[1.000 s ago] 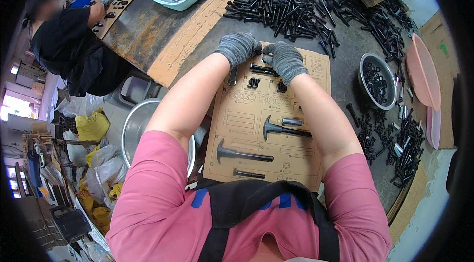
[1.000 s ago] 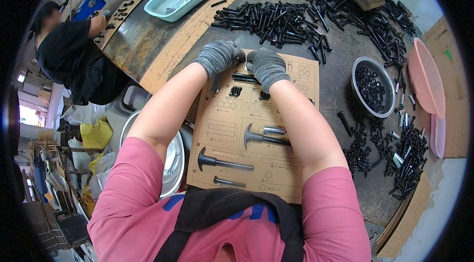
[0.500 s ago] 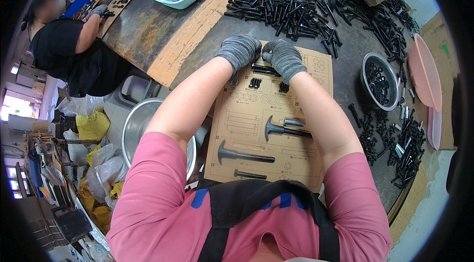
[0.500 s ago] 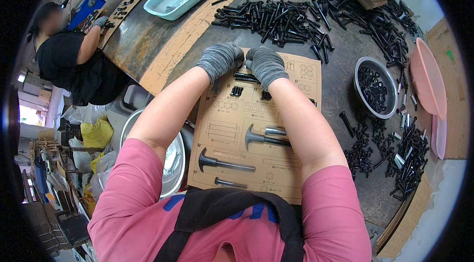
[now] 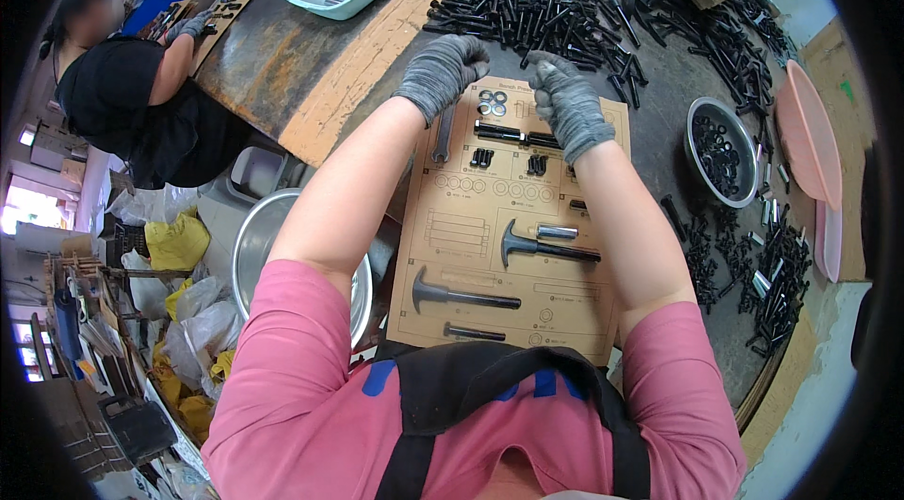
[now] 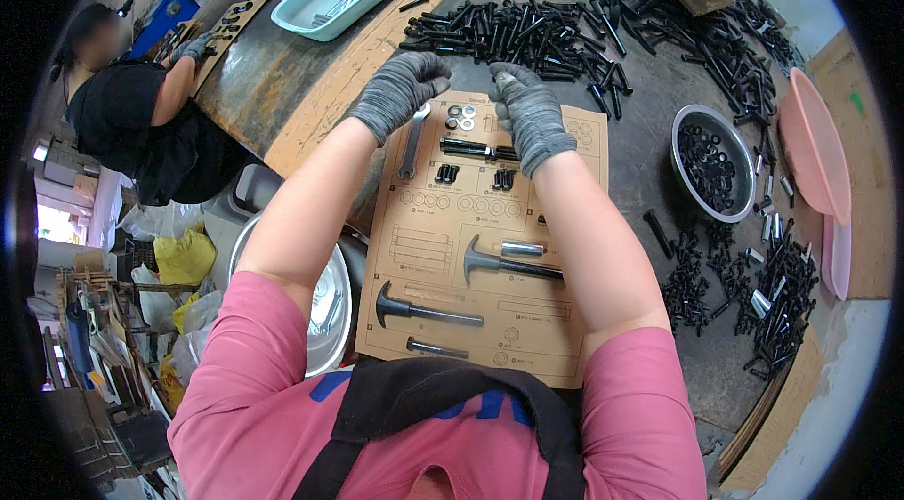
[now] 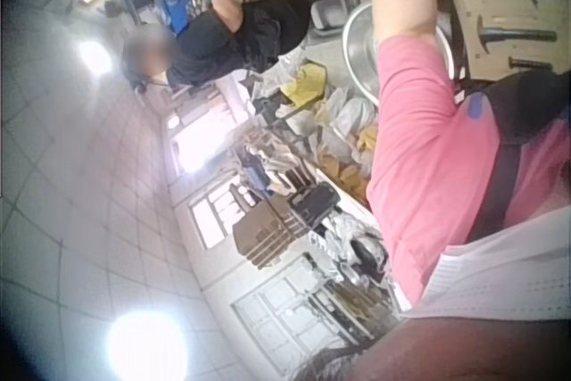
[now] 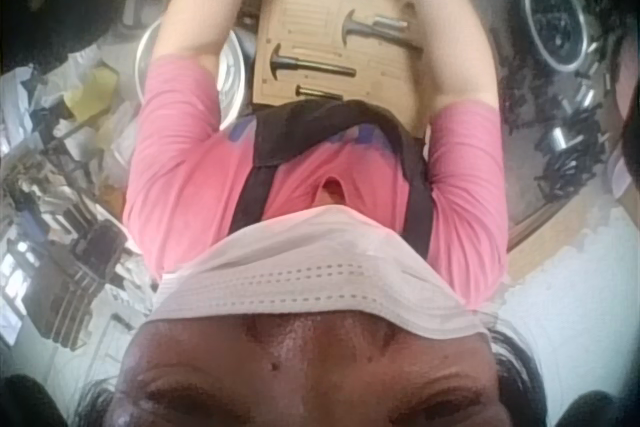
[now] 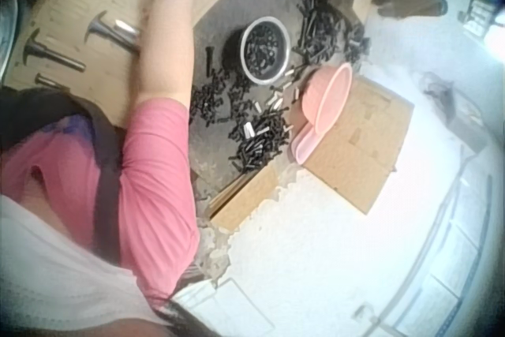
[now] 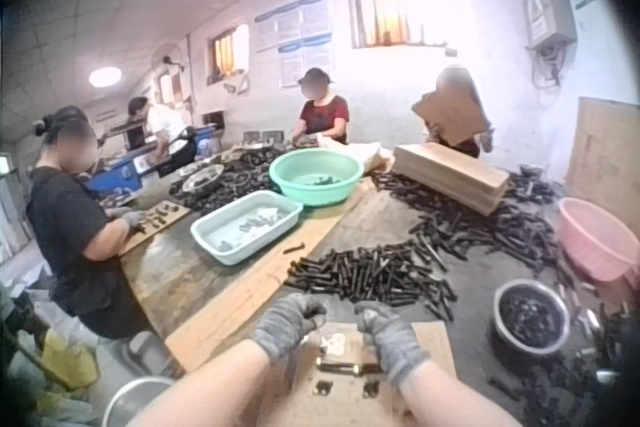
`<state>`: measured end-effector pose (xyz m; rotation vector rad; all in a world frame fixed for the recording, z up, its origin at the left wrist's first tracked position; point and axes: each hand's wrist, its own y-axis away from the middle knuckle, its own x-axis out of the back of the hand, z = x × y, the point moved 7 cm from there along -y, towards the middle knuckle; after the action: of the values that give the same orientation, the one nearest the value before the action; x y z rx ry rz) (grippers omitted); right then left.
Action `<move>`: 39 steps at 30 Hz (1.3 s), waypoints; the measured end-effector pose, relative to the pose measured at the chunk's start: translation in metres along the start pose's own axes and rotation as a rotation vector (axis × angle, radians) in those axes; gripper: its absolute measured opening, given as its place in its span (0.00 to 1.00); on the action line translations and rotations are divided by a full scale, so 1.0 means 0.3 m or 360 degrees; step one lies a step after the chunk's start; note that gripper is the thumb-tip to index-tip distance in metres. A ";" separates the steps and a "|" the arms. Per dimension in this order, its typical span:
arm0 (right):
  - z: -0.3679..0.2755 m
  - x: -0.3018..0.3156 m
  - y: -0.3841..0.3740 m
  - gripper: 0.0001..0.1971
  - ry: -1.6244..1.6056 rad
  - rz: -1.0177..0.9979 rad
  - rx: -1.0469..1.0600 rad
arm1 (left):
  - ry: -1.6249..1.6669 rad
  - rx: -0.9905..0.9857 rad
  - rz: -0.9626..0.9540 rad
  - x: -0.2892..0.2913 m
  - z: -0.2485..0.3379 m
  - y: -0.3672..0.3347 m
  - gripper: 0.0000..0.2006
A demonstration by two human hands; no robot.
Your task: The person assembles small black metal hardware components on a cardboard template, picking parts from piles and bowls and placing them into designated slots. The person repeatedly completes one template and moves to a new one, continuing the assembly process.
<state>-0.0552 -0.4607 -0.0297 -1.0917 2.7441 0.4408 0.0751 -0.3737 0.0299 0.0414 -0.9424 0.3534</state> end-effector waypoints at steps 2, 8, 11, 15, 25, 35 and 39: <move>0.009 -0.032 0.036 0.12 -0.0586 -0.0011 -0.0089 | 0.0231 0.0010 -0.0030 0.007 0.052 0.010 0.12; 0.045 -0.093 0.232 0.11 -0.1322 -0.0090 -0.0200 | 0.0528 -0.0226 -0.0135 0.022 0.234 0.121 0.16; 0.041 -0.076 0.308 0.10 -0.1407 -0.0242 -0.0328 | 0.0986 0.0129 -0.0043 0.089 0.174 0.207 0.18; -0.003 0.033 0.435 0.13 -0.1160 -0.0390 -0.0126 | 0.1201 0.0188 0.0087 0.089 0.113 0.360 0.19; 0.108 0.398 0.806 0.18 0.1389 0.0238 0.0385 | 0.1003 0.1085 0.0130 -0.050 -0.161 1.022 0.14; 0.090 0.305 0.841 0.20 0.1929 0.0362 0.0492 | 0.1291 0.1259 -0.0021 -0.173 -0.055 1.165 0.13; 0.102 0.300 0.820 0.20 0.2166 0.0310 0.0331 | 0.1453 0.1256 -0.0042 -0.176 -0.040 1.163 0.12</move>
<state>-0.2891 -0.3387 -0.0286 -1.3550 3.8327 -0.9420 -0.0534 -0.0576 -0.0603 0.5656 0.1387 0.6281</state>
